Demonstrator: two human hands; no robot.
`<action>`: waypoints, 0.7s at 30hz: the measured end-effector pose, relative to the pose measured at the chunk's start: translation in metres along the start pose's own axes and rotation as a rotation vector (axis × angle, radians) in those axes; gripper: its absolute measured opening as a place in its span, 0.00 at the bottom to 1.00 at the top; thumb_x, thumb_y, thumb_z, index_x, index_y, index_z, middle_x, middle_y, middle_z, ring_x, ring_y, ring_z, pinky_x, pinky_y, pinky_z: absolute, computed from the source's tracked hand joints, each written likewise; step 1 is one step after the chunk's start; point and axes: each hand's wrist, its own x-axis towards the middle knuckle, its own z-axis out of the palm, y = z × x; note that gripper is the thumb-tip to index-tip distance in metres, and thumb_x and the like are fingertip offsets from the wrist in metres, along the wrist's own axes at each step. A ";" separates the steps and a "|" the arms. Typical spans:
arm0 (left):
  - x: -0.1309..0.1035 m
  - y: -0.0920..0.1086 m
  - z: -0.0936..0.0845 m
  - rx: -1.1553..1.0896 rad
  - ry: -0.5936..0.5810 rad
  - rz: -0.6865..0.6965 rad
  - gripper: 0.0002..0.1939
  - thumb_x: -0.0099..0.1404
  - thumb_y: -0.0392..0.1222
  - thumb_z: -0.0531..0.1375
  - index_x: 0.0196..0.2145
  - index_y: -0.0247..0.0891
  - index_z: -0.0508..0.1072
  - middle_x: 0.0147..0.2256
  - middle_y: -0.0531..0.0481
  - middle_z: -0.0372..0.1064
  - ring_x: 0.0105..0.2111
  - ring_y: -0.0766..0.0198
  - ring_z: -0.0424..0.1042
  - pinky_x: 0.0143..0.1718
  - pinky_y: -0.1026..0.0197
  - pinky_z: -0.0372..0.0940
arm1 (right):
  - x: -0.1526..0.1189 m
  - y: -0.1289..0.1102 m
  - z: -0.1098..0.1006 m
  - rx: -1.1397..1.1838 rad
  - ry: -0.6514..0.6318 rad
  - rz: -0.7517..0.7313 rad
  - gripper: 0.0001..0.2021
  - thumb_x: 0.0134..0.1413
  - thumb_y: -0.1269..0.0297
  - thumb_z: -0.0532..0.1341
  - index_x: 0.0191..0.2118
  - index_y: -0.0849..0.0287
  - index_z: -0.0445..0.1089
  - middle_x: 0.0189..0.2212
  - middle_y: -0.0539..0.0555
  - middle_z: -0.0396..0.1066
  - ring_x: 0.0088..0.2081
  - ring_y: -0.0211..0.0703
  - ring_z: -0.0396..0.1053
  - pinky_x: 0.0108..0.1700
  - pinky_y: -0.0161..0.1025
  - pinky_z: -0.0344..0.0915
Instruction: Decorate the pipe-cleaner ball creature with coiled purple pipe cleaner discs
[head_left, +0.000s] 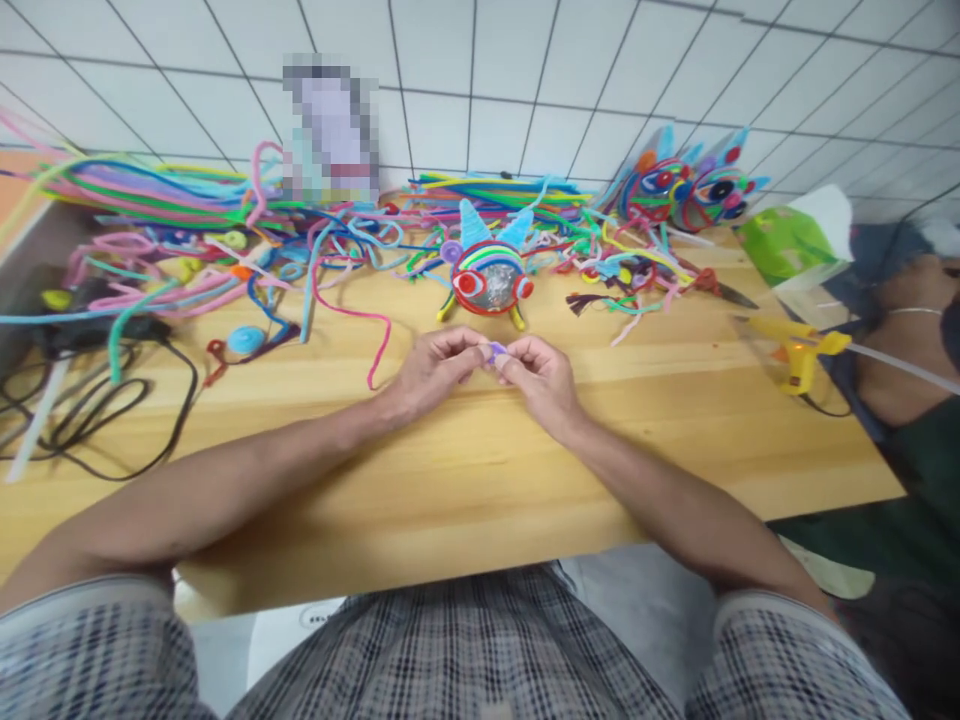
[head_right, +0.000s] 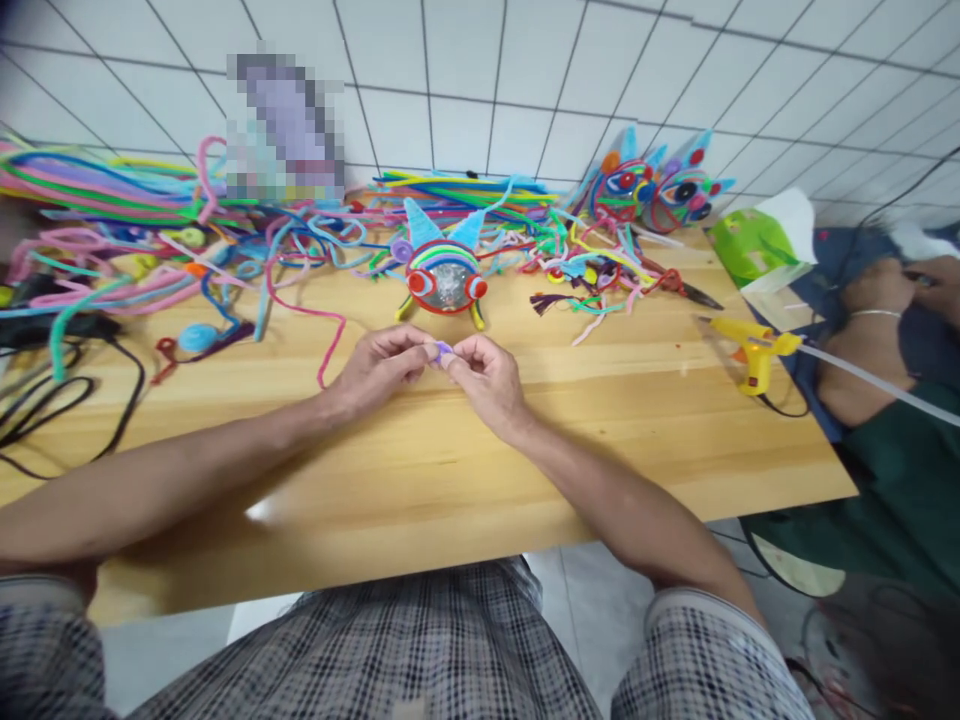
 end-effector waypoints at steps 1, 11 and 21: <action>0.000 -0.003 -0.001 -0.013 0.006 -0.002 0.12 0.63 0.50 0.69 0.32 0.38 0.82 0.24 0.53 0.73 0.22 0.69 0.62 0.25 0.64 0.57 | 0.000 0.001 0.000 -0.005 -0.004 0.009 0.17 0.52 0.47 0.73 0.29 0.55 0.72 0.24 0.48 0.73 0.26 0.38 0.66 0.30 0.37 0.62; 0.003 0.000 0.002 -0.126 0.026 0.021 0.14 0.62 0.52 0.69 0.30 0.38 0.79 0.23 0.54 0.70 0.22 0.69 0.60 0.26 0.63 0.57 | 0.001 0.000 -0.001 -0.042 0.011 0.003 0.19 0.52 0.45 0.74 0.30 0.54 0.71 0.23 0.47 0.72 0.25 0.38 0.66 0.32 0.38 0.65; -0.001 0.011 0.003 -0.033 0.095 0.087 0.13 0.66 0.50 0.66 0.32 0.38 0.80 0.27 0.53 0.74 0.24 0.68 0.64 0.28 0.63 0.61 | -0.002 -0.004 0.007 0.106 0.064 -0.045 0.22 0.51 0.40 0.72 0.35 0.53 0.70 0.26 0.47 0.72 0.27 0.39 0.67 0.34 0.39 0.68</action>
